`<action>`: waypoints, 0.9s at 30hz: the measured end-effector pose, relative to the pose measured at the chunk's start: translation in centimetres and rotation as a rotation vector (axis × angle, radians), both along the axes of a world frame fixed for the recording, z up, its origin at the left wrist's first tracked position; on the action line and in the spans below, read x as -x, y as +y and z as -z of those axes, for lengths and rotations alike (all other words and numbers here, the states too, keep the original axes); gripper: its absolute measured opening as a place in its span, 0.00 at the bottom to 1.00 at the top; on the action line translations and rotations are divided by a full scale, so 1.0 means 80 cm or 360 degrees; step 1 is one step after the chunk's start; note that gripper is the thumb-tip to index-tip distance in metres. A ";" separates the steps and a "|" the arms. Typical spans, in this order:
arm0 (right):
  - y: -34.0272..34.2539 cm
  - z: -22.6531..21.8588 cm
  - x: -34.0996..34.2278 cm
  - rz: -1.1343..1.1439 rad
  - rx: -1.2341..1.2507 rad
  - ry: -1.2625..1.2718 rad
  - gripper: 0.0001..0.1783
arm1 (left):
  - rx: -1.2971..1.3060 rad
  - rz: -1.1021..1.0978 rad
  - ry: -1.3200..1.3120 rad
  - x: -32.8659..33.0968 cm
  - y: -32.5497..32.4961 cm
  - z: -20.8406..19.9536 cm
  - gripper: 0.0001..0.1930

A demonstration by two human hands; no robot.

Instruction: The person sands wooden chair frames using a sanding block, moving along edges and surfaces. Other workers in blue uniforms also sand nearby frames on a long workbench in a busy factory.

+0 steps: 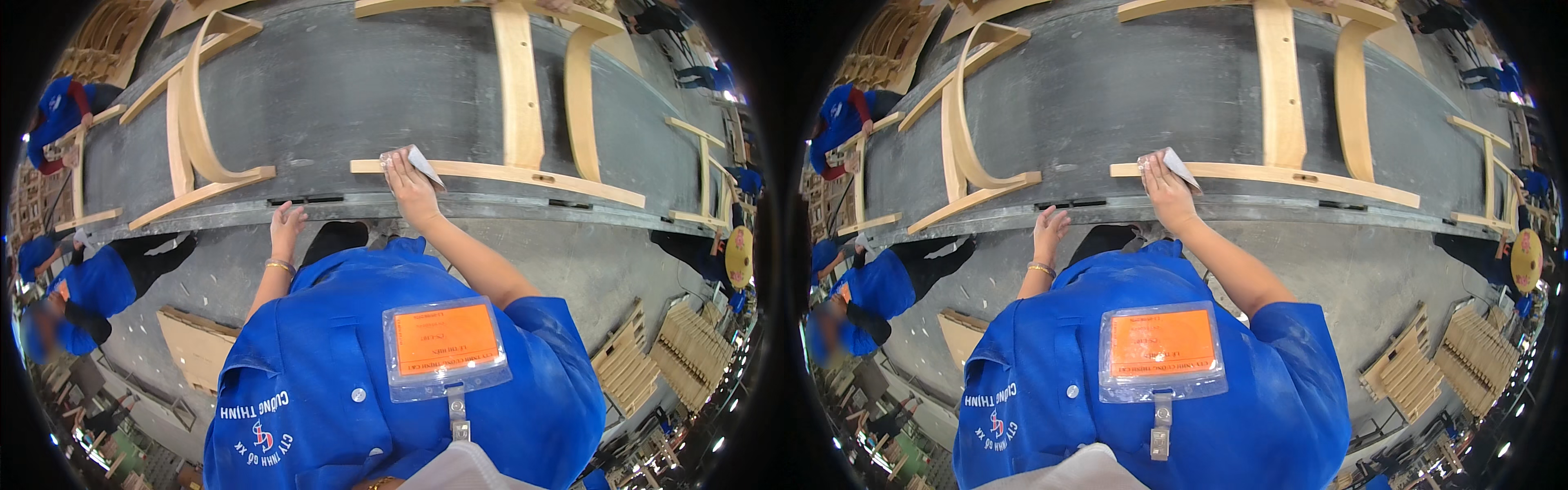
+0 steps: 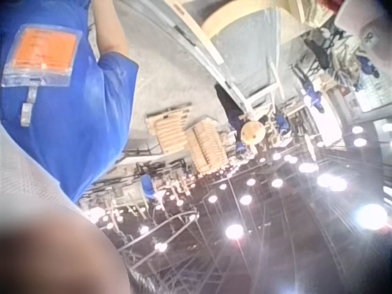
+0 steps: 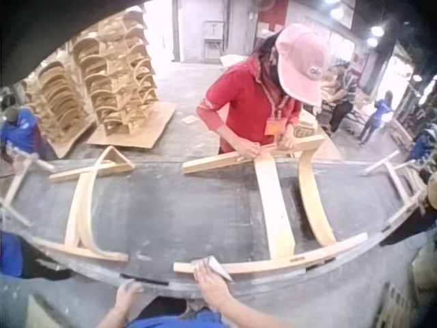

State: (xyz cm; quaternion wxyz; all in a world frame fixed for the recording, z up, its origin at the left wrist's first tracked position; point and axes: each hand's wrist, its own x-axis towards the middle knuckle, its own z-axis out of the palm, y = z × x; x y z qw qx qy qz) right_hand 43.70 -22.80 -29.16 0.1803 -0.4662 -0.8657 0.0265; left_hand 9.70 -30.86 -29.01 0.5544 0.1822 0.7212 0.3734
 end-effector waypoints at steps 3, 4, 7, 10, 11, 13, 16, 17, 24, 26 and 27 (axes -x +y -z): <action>0.014 0.020 0.058 -0.0074 0.0067 0.0039 0.28 | 0.0029 -0.0062 0.0012 0.037 -0.018 -0.009 0.27; 0.019 0.025 0.074 -0.0094 0.0088 0.0016 0.28 | 0.0036 -0.0057 0.0008 0.049 -0.022 -0.010 0.27; 0.029 0.034 0.104 -0.0163 0.0107 -0.0198 0.29 | 0.0108 -0.0077 0.0019 0.076 -0.028 -0.005 0.27; 0.029 0.030 0.103 -0.0222 0.0150 -0.0177 0.30 | 0.0132 0.0030 0.0012 0.087 -0.018 0.008 0.26; 0.026 0.025 0.094 -0.0200 0.0205 -0.0151 0.30 | 0.0117 0.0133 -0.0005 0.088 -0.010 0.011 0.25; 0.018 0.014 0.067 -0.0182 0.0137 -0.0071 0.29 | 0.0083 0.0383 -0.0073 0.075 0.012 0.017 0.24; 0.000 -0.010 0.000 -0.0017 0.0063 -0.0007 0.29 | -0.0027 0.0797 -0.0148 0.043 0.060 0.014 0.22; -0.004 -0.020 -0.032 0.0063 0.0076 -0.0016 0.30 | -0.0098 0.0941 -0.0118 0.028 0.077 0.011 0.21; -0.021 -0.095 -0.298 0.0691 -0.0316 -0.0007 0.43 | -0.0597 0.1451 0.0295 -0.104 0.171 -0.019 0.18; -0.026 -0.124 -0.382 0.0881 -0.0393 0.0073 0.42 | -0.0710 0.1590 0.0456 -0.146 0.183 -0.029 0.21; -0.028 -0.139 -0.422 0.0978 -0.0435 -0.0023 0.41 | -0.0796 0.1725 0.0529 -0.167 0.184 -0.035 0.22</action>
